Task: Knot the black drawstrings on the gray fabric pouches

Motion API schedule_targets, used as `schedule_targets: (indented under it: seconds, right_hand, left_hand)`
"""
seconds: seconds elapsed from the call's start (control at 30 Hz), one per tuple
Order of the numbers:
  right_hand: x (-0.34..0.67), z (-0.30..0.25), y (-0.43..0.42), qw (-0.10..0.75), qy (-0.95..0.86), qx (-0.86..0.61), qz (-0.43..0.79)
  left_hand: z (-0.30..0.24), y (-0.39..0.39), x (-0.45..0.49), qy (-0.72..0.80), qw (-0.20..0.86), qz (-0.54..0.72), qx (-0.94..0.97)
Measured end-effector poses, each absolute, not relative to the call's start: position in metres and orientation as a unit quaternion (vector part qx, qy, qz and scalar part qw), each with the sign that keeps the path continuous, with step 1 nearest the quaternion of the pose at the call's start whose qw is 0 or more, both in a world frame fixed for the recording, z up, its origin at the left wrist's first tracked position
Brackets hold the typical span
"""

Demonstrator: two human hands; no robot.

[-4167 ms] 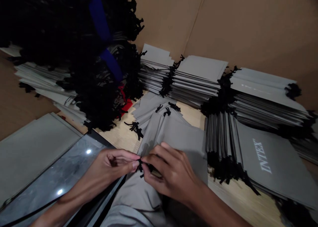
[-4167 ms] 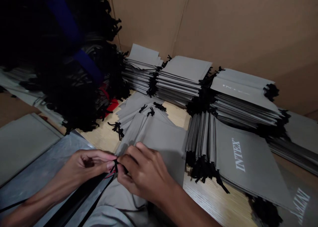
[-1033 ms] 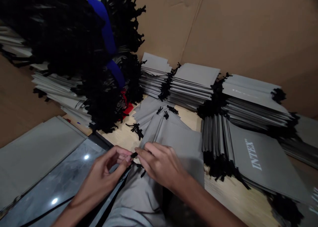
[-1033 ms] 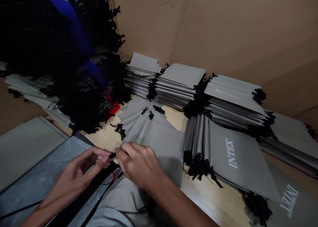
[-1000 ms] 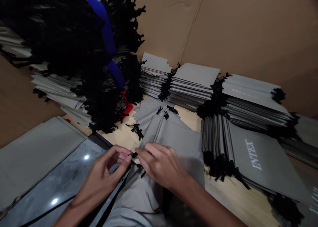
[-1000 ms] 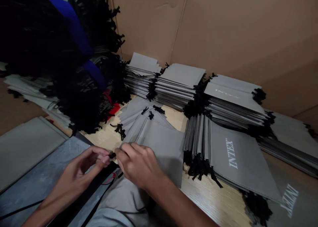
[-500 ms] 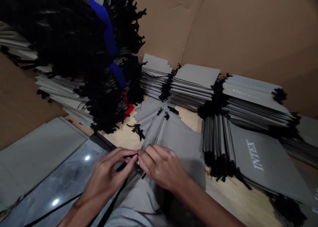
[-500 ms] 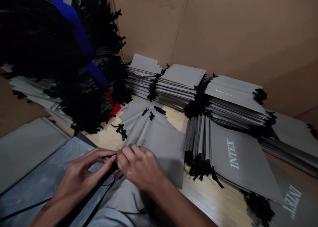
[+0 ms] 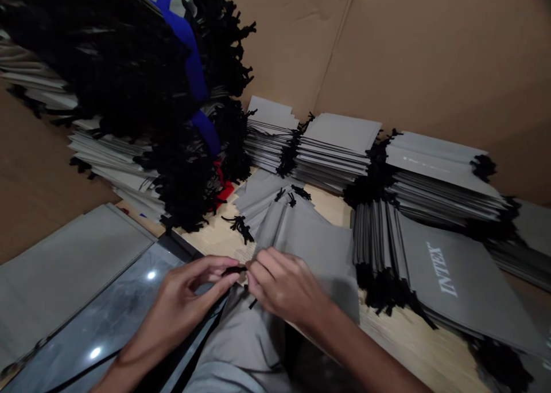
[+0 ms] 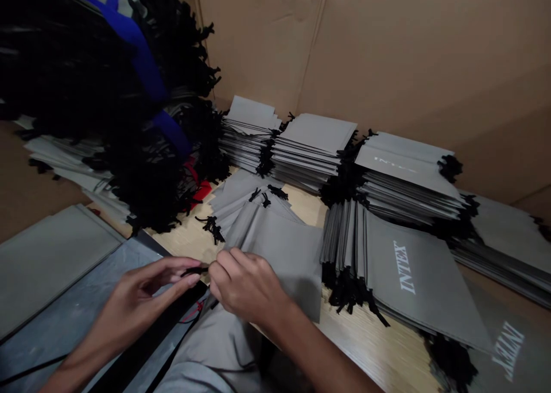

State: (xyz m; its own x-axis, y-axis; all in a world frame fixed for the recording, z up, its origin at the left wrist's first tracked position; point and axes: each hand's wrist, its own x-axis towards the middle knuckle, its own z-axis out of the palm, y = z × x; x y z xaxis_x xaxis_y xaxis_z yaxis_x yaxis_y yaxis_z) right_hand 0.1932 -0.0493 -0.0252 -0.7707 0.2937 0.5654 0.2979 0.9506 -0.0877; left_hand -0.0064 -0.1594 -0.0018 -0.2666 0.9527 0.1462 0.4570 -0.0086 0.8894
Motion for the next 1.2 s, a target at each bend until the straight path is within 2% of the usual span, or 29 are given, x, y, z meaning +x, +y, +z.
schedule_targets:
  seconds: [0.2, 0.43, 0.77, 1.03, 1.2]
  right_hand:
    - [0.194, -0.026, -0.052, 0.300, -0.940, -0.164, 0.000]
    - [0.196, -0.026, -0.052, 0.316, -0.937, -0.149, -0.019]
    - [0.198, -0.028, -0.052, 0.279, -0.949, -0.145, -0.028]
    - [0.198, -0.026, -0.052, 0.255, -0.951, -0.173, -0.036]
    - [0.197, -0.027, -0.052, 0.271, -0.948, -0.163, -0.035]
  left_hand:
    - [-0.002, -0.158, -0.006, 0.652, 0.327, 0.489, 0.479]
    - [-0.010, -0.160, -0.017, 0.656, 0.367, 0.459, 0.473]
    - [-0.009, -0.159, -0.021, 0.651, 0.396, 0.387, 0.519]
    - [0.001, -0.160, -0.020, 0.622, 0.474, 0.371, 0.501]
    - [0.006, -0.158, -0.022, 0.630, 0.494, 0.370, 0.471]
